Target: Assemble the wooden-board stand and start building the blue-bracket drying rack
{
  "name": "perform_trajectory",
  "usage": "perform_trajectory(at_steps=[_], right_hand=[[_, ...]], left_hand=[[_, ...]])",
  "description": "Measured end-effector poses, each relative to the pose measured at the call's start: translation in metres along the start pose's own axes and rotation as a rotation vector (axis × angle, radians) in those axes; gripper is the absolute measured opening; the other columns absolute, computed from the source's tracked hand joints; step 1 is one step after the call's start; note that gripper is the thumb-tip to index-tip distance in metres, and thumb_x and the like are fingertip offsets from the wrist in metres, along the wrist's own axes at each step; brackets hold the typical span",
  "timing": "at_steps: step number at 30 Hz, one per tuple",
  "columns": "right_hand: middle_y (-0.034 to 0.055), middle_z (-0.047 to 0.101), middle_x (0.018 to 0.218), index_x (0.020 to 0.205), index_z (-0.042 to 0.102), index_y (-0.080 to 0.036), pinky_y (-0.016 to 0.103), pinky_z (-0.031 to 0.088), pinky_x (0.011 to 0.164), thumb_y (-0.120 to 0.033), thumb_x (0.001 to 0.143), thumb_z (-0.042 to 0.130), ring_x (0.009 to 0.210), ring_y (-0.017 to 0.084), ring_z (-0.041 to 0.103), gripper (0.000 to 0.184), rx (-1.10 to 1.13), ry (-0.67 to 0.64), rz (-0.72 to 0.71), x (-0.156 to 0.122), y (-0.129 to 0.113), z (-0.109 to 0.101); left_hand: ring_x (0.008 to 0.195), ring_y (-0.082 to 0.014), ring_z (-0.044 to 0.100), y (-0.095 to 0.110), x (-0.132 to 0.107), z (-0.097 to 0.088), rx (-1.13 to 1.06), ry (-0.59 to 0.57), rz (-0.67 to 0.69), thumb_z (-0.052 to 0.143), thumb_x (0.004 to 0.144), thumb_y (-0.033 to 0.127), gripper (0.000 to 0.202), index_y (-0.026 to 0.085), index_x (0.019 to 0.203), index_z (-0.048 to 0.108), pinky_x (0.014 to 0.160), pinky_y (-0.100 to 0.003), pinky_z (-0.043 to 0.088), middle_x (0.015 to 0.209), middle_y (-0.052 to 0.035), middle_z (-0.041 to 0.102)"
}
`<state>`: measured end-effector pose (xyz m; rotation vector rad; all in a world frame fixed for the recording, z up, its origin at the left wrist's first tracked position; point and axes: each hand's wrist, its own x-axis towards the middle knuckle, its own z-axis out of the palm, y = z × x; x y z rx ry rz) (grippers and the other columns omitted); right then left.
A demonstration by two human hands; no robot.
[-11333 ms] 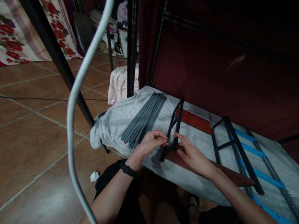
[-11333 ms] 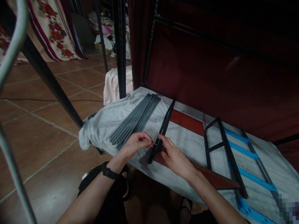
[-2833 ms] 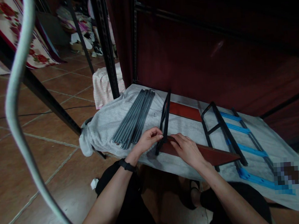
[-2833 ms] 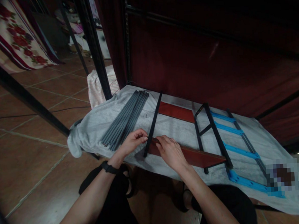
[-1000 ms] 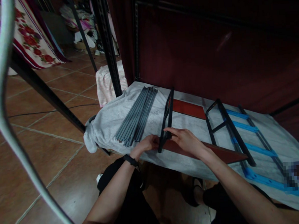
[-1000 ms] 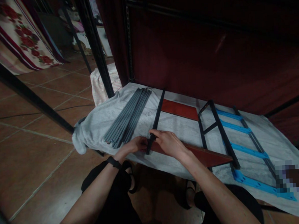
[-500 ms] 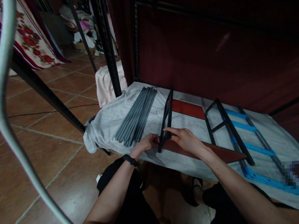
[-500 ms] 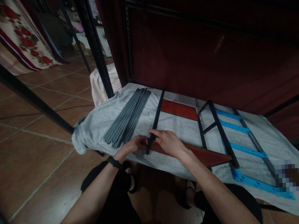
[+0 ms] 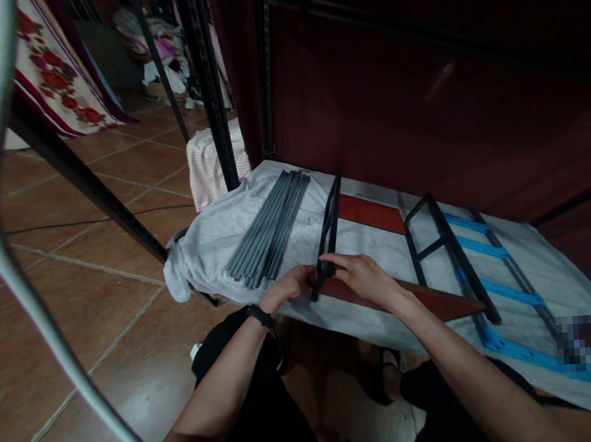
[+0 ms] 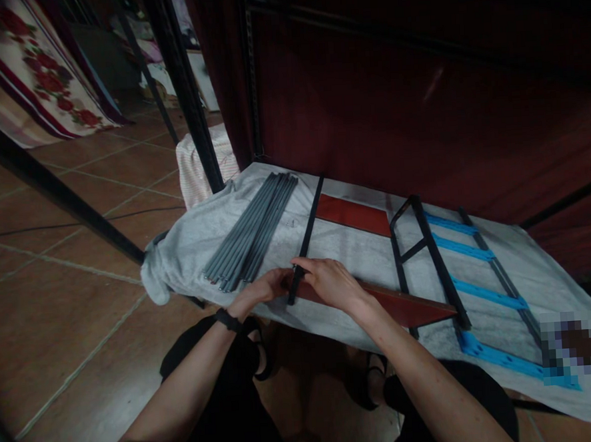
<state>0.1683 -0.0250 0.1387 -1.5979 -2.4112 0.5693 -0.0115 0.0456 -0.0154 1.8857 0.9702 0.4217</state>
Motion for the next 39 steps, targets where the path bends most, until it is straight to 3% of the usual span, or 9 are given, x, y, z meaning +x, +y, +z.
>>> perform_trajectory(at_steps=[10, 14, 17, 19, 21, 24, 27, 33, 39], right_hand=[[-0.0007, 0.067, 0.128, 0.138, 0.053, -0.033, 0.035, 0.050, 0.096, -0.018, 0.093, 0.044, 0.113, 0.021, 0.066, 0.048, -0.019, 0.001, 0.013, -0.001, -0.003, 0.000], [0.0008, 0.068, 0.126, 0.140, 0.050, -0.030, 0.034, 0.050, 0.095, -0.018, 0.094, 0.043, 0.113, 0.021, 0.065, 0.048, -0.033, 0.008, 0.018, -0.002, -0.005, 0.001], [0.0021, 0.070, 0.123, 0.144, 0.045, -0.029, 0.034, 0.050, 0.093, -0.018, 0.093, 0.043, 0.110, 0.022, 0.067, 0.052, -0.044, 0.020, 0.037, -0.003, -0.005, 0.003], [0.0036, 0.069, 0.123, 0.148, 0.039, -0.028, 0.035, 0.050, 0.092, -0.018, 0.093, 0.044, 0.108, 0.023, 0.067, 0.055, -0.045, 0.027, 0.053, -0.004, -0.004, 0.005], [0.0056, 0.067, 0.127, 0.151, 0.032, -0.025, 0.036, 0.050, 0.093, -0.019, 0.093, 0.044, 0.110, 0.023, 0.066, 0.059, -0.038, 0.031, 0.059, -0.005, -0.002, 0.008], [0.0079, 0.065, 0.130, 0.153, 0.027, -0.022, 0.037, 0.049, 0.095, -0.022, 0.094, 0.044, 0.113, 0.025, 0.065, 0.062, -0.034, 0.027, 0.067, -0.005, 0.001, 0.011], [0.0084, 0.065, 0.131, 0.153, 0.026, -0.022, 0.038, 0.049, 0.093, -0.024, 0.094, 0.044, 0.112, 0.025, 0.066, 0.062, -0.053, 0.028, 0.078, -0.005, 0.003, 0.014], [0.0085, 0.065, 0.129, 0.153, 0.025, -0.021, 0.037, 0.050, 0.089, -0.024, 0.094, 0.042, 0.106, 0.025, 0.068, 0.061, -0.068, 0.032, 0.074, -0.005, 0.003, 0.015], [0.0083, 0.062, 0.134, 0.153, 0.025, -0.021, 0.037, 0.049, 0.092, -0.024, 0.094, 0.042, 0.112, 0.025, 0.065, 0.061, -0.065, 0.034, 0.075, -0.006, 0.002, 0.015]], left_hand=[[0.070, -0.0152, 0.056, 0.009, -0.006, 0.002, 0.006, 0.039, 0.023, 0.059, 0.058, 0.003, 0.041, 0.016, 0.096, 0.066, 0.065, -0.024, 0.042, 0.075, 0.0015, 0.064], [0.068, -0.0145, 0.055, 0.012, -0.013, -0.008, -0.003, 0.023, 0.039, 0.061, 0.062, 0.007, 0.029, 0.015, 0.089, 0.067, 0.063, -0.024, 0.042, 0.075, 0.0002, 0.064], [0.071, -0.0143, 0.056, 0.022, -0.018, -0.021, -0.078, 0.226, 0.080, 0.059, 0.075, 0.015, 0.010, 0.014, 0.082, 0.066, 0.067, -0.025, 0.042, 0.076, -0.0022, 0.064], [0.074, -0.0143, 0.057, 0.034, -0.022, -0.028, -0.231, 0.414, 0.125, 0.057, 0.083, 0.024, 0.013, 0.014, 0.083, 0.066, 0.070, -0.025, 0.044, 0.078, -0.0032, 0.064], [0.072, -0.0136, 0.056, 0.049, -0.026, -0.032, -0.413, 0.492, 0.171, 0.059, 0.086, 0.034, 0.021, 0.014, 0.085, 0.065, 0.069, -0.025, 0.045, 0.077, -0.0027, 0.063], [0.068, -0.0125, 0.055, 0.069, -0.032, -0.031, -0.586, 0.408, 0.216, 0.065, 0.083, 0.043, 0.029, 0.014, 0.087, 0.066, 0.066, -0.024, 0.044, 0.074, -0.0014, 0.061], [0.066, -0.0110, 0.052, 0.077, -0.034, -0.026, -0.629, 0.331, 0.231, 0.073, 0.077, 0.042, 0.029, 0.015, 0.084, 0.065, 0.064, -0.023, 0.043, 0.072, 0.0005, 0.060], [0.059, -0.0085, 0.045, 0.073, -0.030, -0.023, -0.621, 0.255, 0.205, 0.067, 0.081, 0.041, 0.028, 0.015, 0.077, 0.058, 0.059, -0.022, 0.038, 0.066, 0.0042, 0.051], [0.064, -0.0098, 0.042, 0.069, -0.028, -0.021, -0.531, 0.297, 0.269, 0.063, 0.084, 0.039, 0.028, 0.017, 0.072, 0.052, 0.063, -0.023, 0.037, 0.067, 0.0042, 0.047]])
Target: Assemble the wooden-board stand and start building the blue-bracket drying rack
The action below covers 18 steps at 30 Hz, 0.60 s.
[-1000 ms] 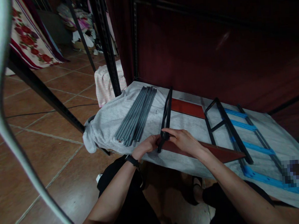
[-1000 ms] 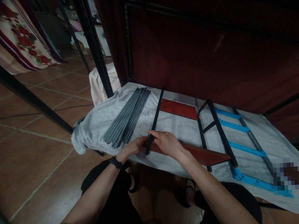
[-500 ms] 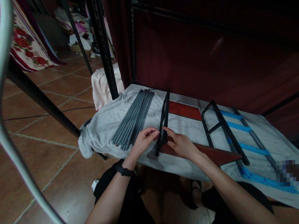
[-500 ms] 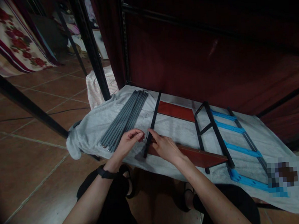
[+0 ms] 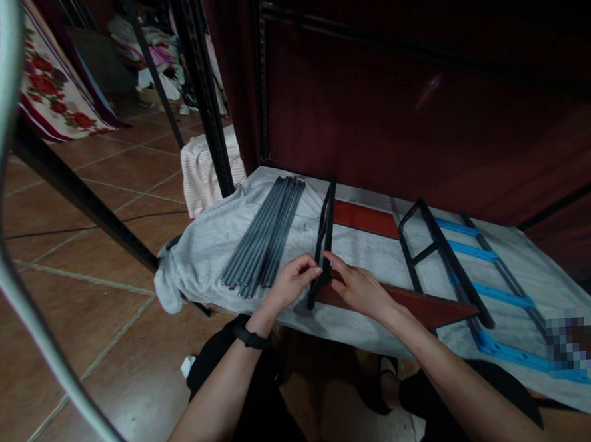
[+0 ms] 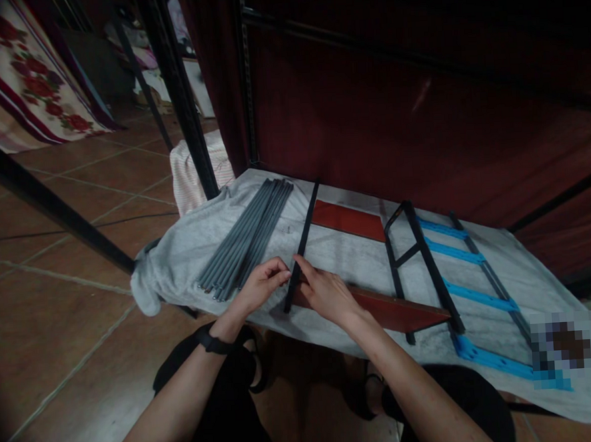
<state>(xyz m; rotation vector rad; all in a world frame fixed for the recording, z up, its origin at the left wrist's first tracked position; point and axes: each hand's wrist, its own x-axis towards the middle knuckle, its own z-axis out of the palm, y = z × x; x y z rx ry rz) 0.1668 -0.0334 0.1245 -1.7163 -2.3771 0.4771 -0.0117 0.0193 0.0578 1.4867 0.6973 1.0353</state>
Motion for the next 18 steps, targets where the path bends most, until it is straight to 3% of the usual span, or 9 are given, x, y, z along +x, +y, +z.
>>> perform_trajectory(at_steps=[7, 18], right_hand=[[0.0095, 0.064, 0.131, 0.153, 0.024, -0.020, 0.037, 0.049, 0.092, -0.024, 0.095, 0.041, 0.112, 0.025, 0.065, 0.061, 0.012, 0.004, 0.000, -0.0007, -0.0007, 0.0002], [0.0096, 0.060, 0.136, 0.153, 0.025, -0.020, 0.038, 0.047, 0.095, -0.025, 0.095, 0.041, 0.116, 0.025, 0.063, 0.060, 0.043, 0.005, -0.003, -0.0029, -0.0054, -0.0045]], left_hand=[[0.073, -0.0120, 0.047, 0.0011, -0.0003, -0.0031, 0.015, -0.053, 0.072, 0.062, 0.086, 0.034, 0.021, 0.017, 0.078, 0.054, 0.070, -0.024, 0.039, 0.075, 0.0021, 0.051], [0.073, -0.0117, 0.047, -0.0010, -0.0011, -0.0068, -0.042, -0.101, 0.018, 0.063, 0.086, 0.038, 0.024, 0.016, 0.084, 0.055, 0.068, -0.023, 0.038, 0.078, 0.0016, 0.051]])
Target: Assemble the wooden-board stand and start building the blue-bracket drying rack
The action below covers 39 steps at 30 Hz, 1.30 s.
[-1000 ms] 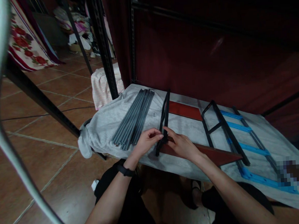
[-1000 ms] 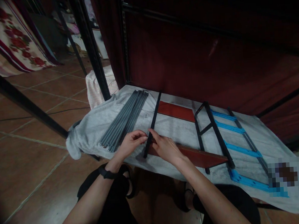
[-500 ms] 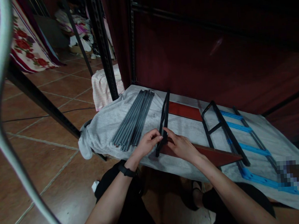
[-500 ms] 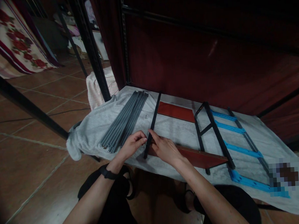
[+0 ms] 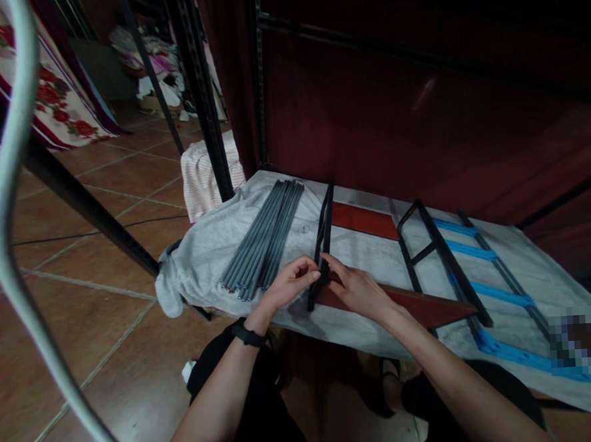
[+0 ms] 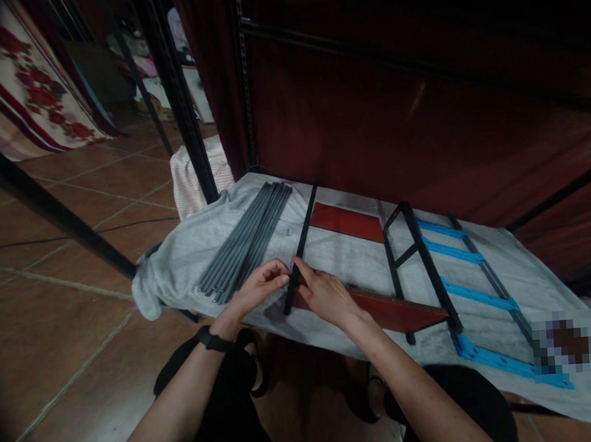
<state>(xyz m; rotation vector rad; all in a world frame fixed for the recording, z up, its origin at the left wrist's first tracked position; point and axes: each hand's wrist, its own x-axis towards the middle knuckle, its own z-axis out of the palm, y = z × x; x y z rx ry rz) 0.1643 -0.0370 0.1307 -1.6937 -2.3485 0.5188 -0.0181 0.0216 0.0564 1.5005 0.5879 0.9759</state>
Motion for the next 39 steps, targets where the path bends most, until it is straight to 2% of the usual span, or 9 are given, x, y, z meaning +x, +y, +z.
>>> perform_trajectory(at_steps=[8, 25, 30, 35, 39], right_hand=[[0.0102, 0.062, 0.133, 0.155, 0.022, -0.021, 0.040, 0.044, 0.100, -0.025, 0.095, 0.042, 0.119, 0.024, 0.060, 0.063, -0.035, 0.005, 0.000, -0.007, 0.007, 0.002], [0.0086, 0.066, 0.128, 0.154, 0.022, -0.021, 0.037, 0.046, 0.097, -0.023, 0.096, 0.042, 0.116, 0.023, 0.063, 0.062, -0.036, 0.013, -0.004, -0.006, 0.006, 0.003], [0.0113, 0.066, 0.127, 0.154, 0.024, -0.019, 0.040, 0.047, 0.096, -0.025, 0.096, 0.041, 0.112, 0.025, 0.064, 0.060, -0.066, 0.014, -0.007, -0.005, 0.004, 0.003], [0.0124, 0.062, 0.130, 0.153, 0.024, -0.019, 0.043, 0.043, 0.103, -0.021, 0.095, 0.042, 0.118, 0.023, 0.059, 0.061, -0.080, 0.095, -0.085, -0.010, 0.010, 0.002], [0.0134, 0.059, 0.133, 0.151, 0.029, -0.019, 0.048, 0.042, 0.107, -0.019, 0.094, 0.044, 0.121, 0.025, 0.056, 0.059, -0.110, 0.214, -0.119, -0.029, 0.021, 0.002]], left_hand=[[0.068, -0.0113, 0.040, -0.001, 0.001, 0.004, 0.082, 0.001, -0.019, 0.056, 0.089, 0.044, 0.029, 0.018, 0.080, 0.050, 0.064, -0.024, 0.035, 0.071, 0.0039, 0.042], [0.080, -0.0150, 0.047, 0.003, 0.000, 0.000, 0.228, -0.036, 0.048, 0.052, 0.091, 0.043, 0.025, 0.019, 0.086, 0.052, 0.077, -0.026, 0.041, 0.081, 0.0005, 0.050], [0.081, -0.0151, 0.048, 0.004, 0.000, 0.000, 0.230, -0.029, 0.062, 0.053, 0.091, 0.042, 0.024, 0.018, 0.086, 0.054, 0.077, -0.027, 0.040, 0.082, 0.0000, 0.051], [0.076, -0.0136, 0.044, 0.001, -0.002, 0.003, 0.153, -0.004, 0.016, 0.054, 0.090, 0.046, 0.029, 0.018, 0.084, 0.051, 0.071, -0.025, 0.039, 0.078, 0.0017, 0.046], [0.071, -0.0123, 0.040, -0.001, -0.001, 0.005, 0.182, 0.009, 0.004, 0.051, 0.092, 0.046, 0.030, 0.018, 0.080, 0.049, 0.067, -0.024, 0.036, 0.074, 0.0029, 0.042]])
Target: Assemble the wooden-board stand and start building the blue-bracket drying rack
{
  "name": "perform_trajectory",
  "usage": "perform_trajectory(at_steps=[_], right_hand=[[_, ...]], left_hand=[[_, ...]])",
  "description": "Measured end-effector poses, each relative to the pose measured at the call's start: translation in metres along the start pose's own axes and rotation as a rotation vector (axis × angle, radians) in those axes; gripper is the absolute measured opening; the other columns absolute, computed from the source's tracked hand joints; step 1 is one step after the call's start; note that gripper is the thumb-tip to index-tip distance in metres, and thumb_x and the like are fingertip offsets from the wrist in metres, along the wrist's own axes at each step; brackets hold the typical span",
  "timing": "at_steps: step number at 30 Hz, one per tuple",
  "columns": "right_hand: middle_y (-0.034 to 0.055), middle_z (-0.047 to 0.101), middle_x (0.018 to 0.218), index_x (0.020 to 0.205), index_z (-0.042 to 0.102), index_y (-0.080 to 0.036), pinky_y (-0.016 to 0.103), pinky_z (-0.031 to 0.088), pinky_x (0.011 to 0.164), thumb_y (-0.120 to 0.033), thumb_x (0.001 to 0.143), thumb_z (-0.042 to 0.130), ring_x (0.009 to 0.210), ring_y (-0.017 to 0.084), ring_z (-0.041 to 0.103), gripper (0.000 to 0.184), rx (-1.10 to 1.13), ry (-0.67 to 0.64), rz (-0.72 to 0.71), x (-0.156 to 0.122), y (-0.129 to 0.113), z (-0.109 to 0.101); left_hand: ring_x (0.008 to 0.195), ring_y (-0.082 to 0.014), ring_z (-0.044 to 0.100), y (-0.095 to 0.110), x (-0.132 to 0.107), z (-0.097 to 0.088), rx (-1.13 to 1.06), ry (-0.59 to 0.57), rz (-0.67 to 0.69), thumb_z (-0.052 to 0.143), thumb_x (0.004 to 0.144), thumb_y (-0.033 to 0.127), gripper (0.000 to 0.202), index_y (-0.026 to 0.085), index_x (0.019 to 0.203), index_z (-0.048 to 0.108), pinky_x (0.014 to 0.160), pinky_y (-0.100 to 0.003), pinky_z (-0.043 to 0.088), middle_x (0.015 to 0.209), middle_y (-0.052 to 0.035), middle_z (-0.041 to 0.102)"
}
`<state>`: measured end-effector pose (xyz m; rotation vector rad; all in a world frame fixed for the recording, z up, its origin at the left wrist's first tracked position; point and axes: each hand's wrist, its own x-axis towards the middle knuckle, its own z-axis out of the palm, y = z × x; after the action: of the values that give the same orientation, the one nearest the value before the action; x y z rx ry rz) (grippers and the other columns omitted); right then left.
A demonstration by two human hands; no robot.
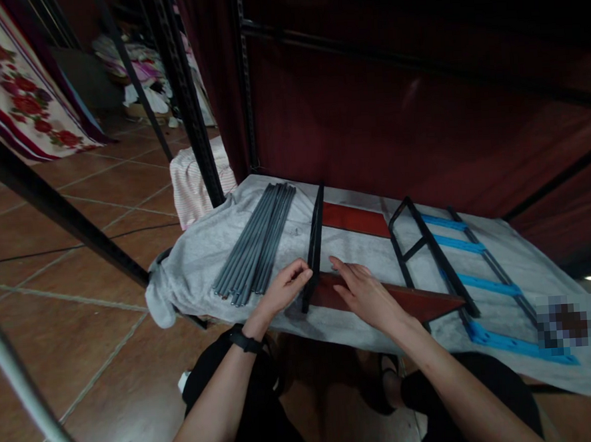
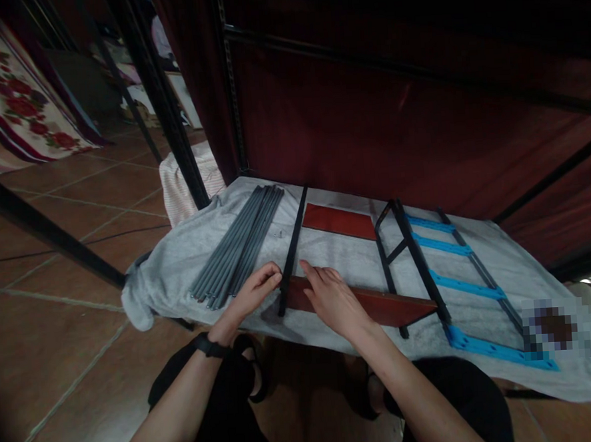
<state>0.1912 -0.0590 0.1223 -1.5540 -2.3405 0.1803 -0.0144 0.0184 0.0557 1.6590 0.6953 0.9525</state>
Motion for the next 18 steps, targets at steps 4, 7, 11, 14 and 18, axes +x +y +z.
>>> perform_trajectory(at_steps=[4, 7, 11, 14, 18], right_hand=[[0.0120, 0.056, 0.136, 0.151, 0.029, -0.024, 0.053, 0.039, 0.110, -0.020, 0.094, 0.043, 0.126, 0.027, 0.052, 0.059, -0.055, 0.099, 0.040, -0.037, 0.016, 0.001], [0.0114, 0.053, 0.140, 0.152, 0.029, -0.024, 0.055, 0.034, 0.114, -0.020, 0.095, 0.041, 0.132, 0.026, 0.048, 0.059, -0.133, 0.162, 0.095, -0.069, 0.033, 0.007], [0.0110, 0.048, 0.146, 0.154, 0.025, -0.024, 0.055, 0.031, 0.116, -0.018, 0.094, 0.040, 0.137, 0.026, 0.042, 0.062, -0.212, 0.240, 0.172, -0.098, 0.055, 0.011], [0.0103, 0.046, 0.148, 0.155, 0.024, -0.024, 0.055, 0.032, 0.117, -0.015, 0.093, 0.040, 0.139, 0.025, 0.040, 0.065, -0.214, 0.248, 0.185, -0.106, 0.061, 0.011], [0.0105, 0.047, 0.148, 0.155, 0.024, -0.023, 0.055, 0.033, 0.117, -0.012, 0.089, 0.042, 0.139, 0.026, 0.040, 0.069, -0.196, 0.266, 0.197, -0.104, 0.059, 0.009]], left_hand=[[0.070, -0.0124, 0.039, 0.000, 0.002, 0.000, 0.057, -0.004, 0.003, 0.048, 0.093, 0.047, 0.032, 0.019, 0.076, 0.047, 0.067, -0.024, 0.035, 0.072, 0.0033, 0.040], [0.071, -0.0129, 0.039, 0.000, 0.003, -0.001, 0.088, -0.004, 0.006, 0.046, 0.093, 0.047, 0.032, 0.019, 0.077, 0.047, 0.067, -0.024, 0.035, 0.072, 0.0031, 0.040], [0.069, -0.0133, 0.039, -0.001, 0.002, -0.003, 0.121, 0.007, -0.011, 0.046, 0.093, 0.046, 0.031, 0.020, 0.077, 0.047, 0.065, -0.024, 0.034, 0.071, 0.0031, 0.039], [0.069, -0.0136, 0.039, 0.001, 0.002, -0.003, 0.130, 0.018, -0.014, 0.048, 0.093, 0.045, 0.030, 0.020, 0.076, 0.048, 0.065, -0.024, 0.035, 0.071, 0.0029, 0.040], [0.071, -0.0150, 0.043, 0.002, 0.004, -0.003, 0.141, 0.082, -0.021, 0.055, 0.088, 0.046, 0.028, 0.020, 0.076, 0.053, 0.066, -0.024, 0.038, 0.072, 0.0017, 0.045]])
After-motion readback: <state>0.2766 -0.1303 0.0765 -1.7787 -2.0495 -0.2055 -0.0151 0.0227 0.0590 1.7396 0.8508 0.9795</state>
